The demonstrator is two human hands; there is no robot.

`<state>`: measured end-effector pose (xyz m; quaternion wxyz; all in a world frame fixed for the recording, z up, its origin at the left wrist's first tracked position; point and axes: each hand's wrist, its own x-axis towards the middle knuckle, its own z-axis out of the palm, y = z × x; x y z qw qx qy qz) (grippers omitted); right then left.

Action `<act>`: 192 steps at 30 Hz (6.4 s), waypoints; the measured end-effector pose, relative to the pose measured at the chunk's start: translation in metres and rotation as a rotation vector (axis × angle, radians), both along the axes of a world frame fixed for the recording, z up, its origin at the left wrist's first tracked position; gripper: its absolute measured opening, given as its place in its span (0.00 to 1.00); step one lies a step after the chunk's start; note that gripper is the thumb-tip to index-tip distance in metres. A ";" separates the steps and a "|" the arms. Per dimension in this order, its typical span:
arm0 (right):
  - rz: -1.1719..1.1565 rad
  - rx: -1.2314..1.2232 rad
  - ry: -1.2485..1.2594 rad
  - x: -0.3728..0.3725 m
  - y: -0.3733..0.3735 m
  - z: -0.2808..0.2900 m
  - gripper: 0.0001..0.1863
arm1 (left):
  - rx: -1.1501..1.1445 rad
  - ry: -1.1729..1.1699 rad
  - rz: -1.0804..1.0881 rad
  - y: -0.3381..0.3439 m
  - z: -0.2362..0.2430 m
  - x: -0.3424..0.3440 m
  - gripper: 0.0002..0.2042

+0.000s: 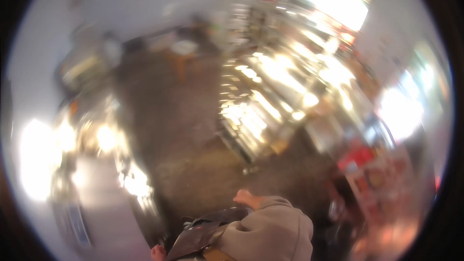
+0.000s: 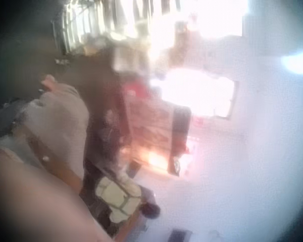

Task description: The person handles dough on a stainless steel counter, using a scraper to move and portion it, then places portions into plastic bags and ties them. A coworker is visible in the background near an oven.

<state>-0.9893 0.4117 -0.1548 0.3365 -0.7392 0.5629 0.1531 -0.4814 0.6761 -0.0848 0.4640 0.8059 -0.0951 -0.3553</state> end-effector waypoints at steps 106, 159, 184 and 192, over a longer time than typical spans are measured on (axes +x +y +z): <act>1.425 0.763 -0.953 1.100 -0.822 0.331 0.10 | -0.517 -0.399 1.312 -0.906 0.340 0.548 0.08; 1.100 0.690 -1.332 1.177 -0.915 0.336 0.29 | -0.238 -0.146 0.348 -0.912 0.173 0.692 0.22; 0.427 1.682 -1.833 1.218 -1.085 0.426 0.31 | -0.332 0.454 0.801 -0.957 0.092 0.606 0.32; 0.353 1.703 -1.654 1.249 -1.083 0.400 0.30 | 0.126 0.186 0.555 -0.917 0.068 0.548 0.34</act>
